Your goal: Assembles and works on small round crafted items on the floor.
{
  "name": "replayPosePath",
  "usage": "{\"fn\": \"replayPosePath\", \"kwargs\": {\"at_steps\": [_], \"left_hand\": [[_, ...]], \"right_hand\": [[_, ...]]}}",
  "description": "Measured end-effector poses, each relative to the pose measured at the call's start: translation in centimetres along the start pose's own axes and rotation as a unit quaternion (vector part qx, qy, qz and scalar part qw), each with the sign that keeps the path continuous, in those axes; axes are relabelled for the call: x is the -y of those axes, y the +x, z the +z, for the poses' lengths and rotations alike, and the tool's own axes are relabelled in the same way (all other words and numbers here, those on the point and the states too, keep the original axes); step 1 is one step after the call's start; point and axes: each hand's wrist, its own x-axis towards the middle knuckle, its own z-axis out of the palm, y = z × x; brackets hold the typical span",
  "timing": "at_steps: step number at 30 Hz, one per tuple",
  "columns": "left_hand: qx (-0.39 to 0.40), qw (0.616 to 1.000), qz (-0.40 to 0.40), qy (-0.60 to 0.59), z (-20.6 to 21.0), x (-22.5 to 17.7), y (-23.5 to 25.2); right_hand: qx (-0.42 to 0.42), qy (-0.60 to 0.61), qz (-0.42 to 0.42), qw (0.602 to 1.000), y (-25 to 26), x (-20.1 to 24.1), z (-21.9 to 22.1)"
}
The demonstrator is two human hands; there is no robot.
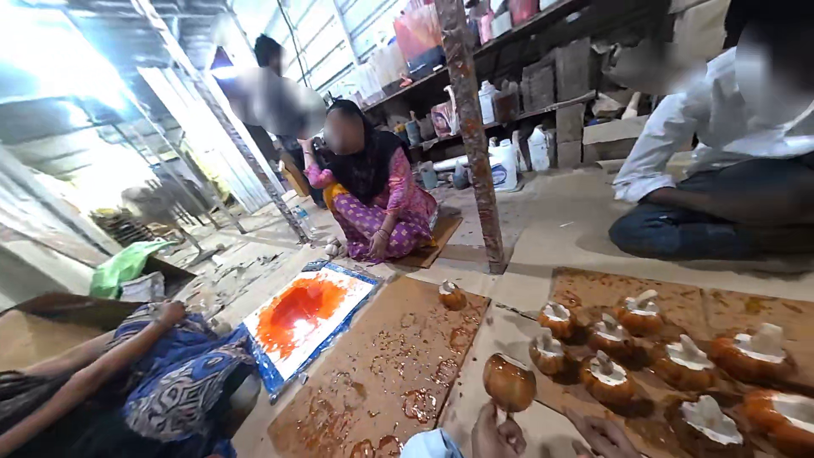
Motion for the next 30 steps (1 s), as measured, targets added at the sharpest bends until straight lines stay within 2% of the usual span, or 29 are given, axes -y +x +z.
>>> {"fn": "replayPosePath", "kwargs": {"at_steps": [2, 4, 8, 10, 13, 16, 18, 21, 24, 26, 28, 30], "left_hand": [[0.032, 0.999, -0.032, -0.014, -1.2, 2.7, -1.0], [0.027, 0.998, -0.06, 0.022, -2.3, 4.9, -1.2], [0.057, 0.991, -0.023, 0.118, -2.5, 5.4, -0.6], [0.07, 0.988, 0.001, 0.14, -2.2, 5.2, -0.7], [0.118, 0.983, 0.008, 0.143, -2.4, 5.0, -0.8], [0.183, 0.973, 0.011, 0.141, -2.9, 5.0, -1.0], [0.227, 0.96, 0.027, 0.162, -3.2, 4.9, -0.9], [0.233, 0.949, 0.035, 0.211, -3.1, 4.7, -0.9], [0.227, 0.946, 0.033, 0.228, -2.9, 4.6, -0.9], [0.231, 0.944, 0.049, 0.23, -3.0, 4.7, -1.1], [0.243, 0.936, 0.071, 0.246, -3.2, 4.6, -1.4], [0.246, 0.929, 0.084, 0.265, -3.2, 4.4, -1.7]], "right_hand": [[-0.055, -0.015, 0.026, 0.998, -0.6, 0.4, -0.7], [-0.123, -0.038, 0.051, 0.99, -1.0, 0.1, -1.5], [-0.192, -0.069, 0.042, 0.978, -1.6, -0.1, -2.6], [-0.196, -0.099, -0.005, 0.976, -2.1, 0.6, -2.8], [-0.156, -0.155, -0.078, 0.972, -2.8, 1.9, -2.3], [-0.153, -0.235, -0.129, 0.951, -2.9, 2.2, -1.2], [-0.183, -0.268, -0.128, 0.937, -2.7, 2.5, -1.2], [-0.194, -0.296, -0.099, 0.93, -2.8, 3.0, -1.9], [-0.185, -0.272, -0.037, 0.944, -2.9, 3.0, -2.5], [-0.201, -0.207, 0.003, 0.958, -2.9, 2.8, -2.9], [-0.239, -0.12, -0.008, 0.964, -2.9, 2.4, -3.4], [-0.237, -0.061, -0.048, 0.968, -2.9, 2.7, -3.9]]}}
